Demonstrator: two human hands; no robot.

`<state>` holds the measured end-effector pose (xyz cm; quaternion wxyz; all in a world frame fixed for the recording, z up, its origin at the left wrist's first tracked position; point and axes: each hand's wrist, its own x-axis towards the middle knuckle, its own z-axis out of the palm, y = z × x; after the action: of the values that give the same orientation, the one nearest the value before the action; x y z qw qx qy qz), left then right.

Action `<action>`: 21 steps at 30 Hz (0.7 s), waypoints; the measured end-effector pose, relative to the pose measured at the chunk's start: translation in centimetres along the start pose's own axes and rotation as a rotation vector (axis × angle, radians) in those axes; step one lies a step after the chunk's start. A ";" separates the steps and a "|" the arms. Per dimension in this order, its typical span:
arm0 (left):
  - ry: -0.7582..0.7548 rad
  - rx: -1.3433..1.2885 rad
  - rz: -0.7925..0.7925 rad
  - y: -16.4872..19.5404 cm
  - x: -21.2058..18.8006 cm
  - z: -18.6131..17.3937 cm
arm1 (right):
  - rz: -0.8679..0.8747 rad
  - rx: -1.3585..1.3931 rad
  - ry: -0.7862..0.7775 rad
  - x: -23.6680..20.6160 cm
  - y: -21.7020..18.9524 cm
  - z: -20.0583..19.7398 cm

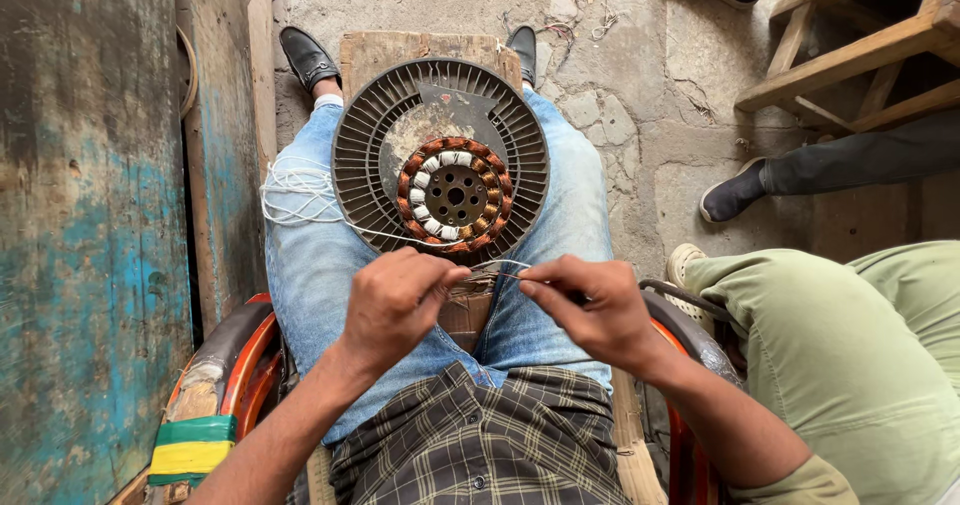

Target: The person winds white thread around the copper windings of a motor stator resting on their lap. They repeatedly pull the thread, wrap it around individual winding sections, and adjust the thread path to secure the windings.

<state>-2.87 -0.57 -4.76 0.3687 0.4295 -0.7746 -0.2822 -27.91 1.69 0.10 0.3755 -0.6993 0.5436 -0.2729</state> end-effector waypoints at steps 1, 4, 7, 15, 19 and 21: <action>0.007 -0.011 0.017 0.1 0.0 0.0 | 0.087 0.068 -0.006 -0.1 0.1 -0.1; 0.048 -0.036 0.042 0.2 0.0 -0.1 | 0.101 0.071 0.057 0.0 0.1 -0.1; 0.088 -0.046 -0.004 -0.3 -0.1 -0.2 | -0.052 0.026 0.073 0.3 -0.4 0.2; -0.036 -0.086 -0.058 -0.6 -0.9 1.3 | -0.468 0.068 0.108 1.9 -0.9 0.6; 0.016 -0.099 0.010 -1.5 -0.3 0.5 | -0.391 0.090 0.169 3.9 0.1 0.9; -0.010 -0.033 0.005 -1.9 0.0 -0.1 | -0.377 0.038 0.196 5.3 0.7 1.2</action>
<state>-1.92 -1.45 -6.20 0.3725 0.4198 -0.7727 -0.2964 -26.03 -3.23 -1.30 0.2763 -0.7516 0.4317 -0.4153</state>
